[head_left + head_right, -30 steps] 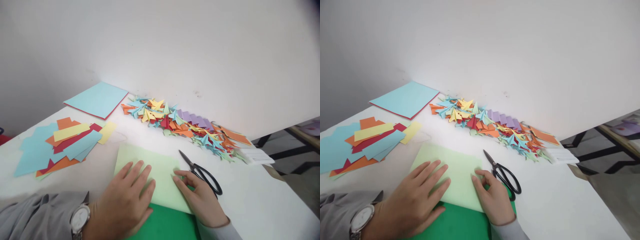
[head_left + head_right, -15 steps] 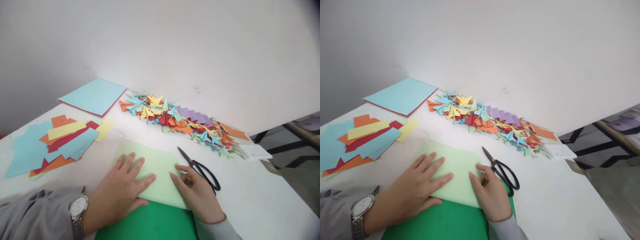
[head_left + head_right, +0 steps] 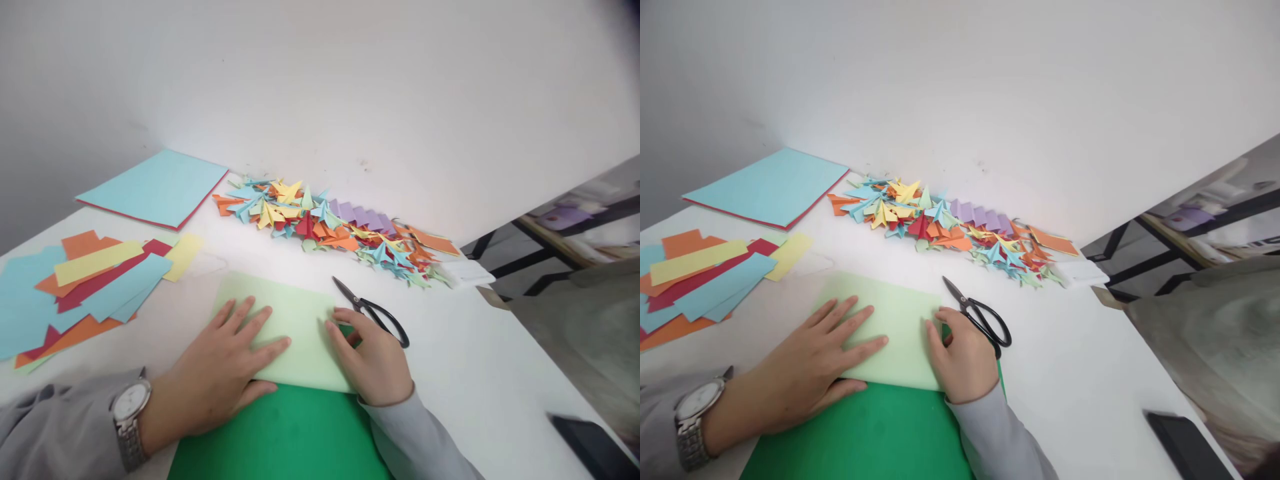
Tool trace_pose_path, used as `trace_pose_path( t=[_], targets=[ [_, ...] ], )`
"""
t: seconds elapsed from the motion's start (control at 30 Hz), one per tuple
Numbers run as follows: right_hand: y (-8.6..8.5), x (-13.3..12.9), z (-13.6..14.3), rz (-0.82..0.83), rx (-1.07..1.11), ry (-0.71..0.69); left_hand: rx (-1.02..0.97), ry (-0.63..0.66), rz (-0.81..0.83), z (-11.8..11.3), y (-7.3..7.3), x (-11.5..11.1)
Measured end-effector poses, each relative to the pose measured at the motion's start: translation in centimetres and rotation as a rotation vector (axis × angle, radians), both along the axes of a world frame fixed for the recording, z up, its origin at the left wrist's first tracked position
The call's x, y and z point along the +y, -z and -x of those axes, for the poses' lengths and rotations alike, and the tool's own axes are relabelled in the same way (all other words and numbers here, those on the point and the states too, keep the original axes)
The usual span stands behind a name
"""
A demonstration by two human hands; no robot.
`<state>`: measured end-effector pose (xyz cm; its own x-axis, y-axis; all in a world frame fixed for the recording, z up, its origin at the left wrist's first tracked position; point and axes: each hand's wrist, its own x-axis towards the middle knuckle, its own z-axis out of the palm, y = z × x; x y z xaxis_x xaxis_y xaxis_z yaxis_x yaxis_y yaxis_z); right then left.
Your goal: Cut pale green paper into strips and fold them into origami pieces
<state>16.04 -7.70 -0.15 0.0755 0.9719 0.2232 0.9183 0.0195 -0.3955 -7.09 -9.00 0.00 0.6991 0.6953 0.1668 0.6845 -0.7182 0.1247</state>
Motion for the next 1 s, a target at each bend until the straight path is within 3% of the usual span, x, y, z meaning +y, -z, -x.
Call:
trace_pose_path(
  t=[1.0],
  targets=[
    [-0.42, -0.62, 0.74, -0.021, -0.073, -0.051, 0.009, 0.072, -0.024, 0.39, 0.76, 0.83]
  ],
)
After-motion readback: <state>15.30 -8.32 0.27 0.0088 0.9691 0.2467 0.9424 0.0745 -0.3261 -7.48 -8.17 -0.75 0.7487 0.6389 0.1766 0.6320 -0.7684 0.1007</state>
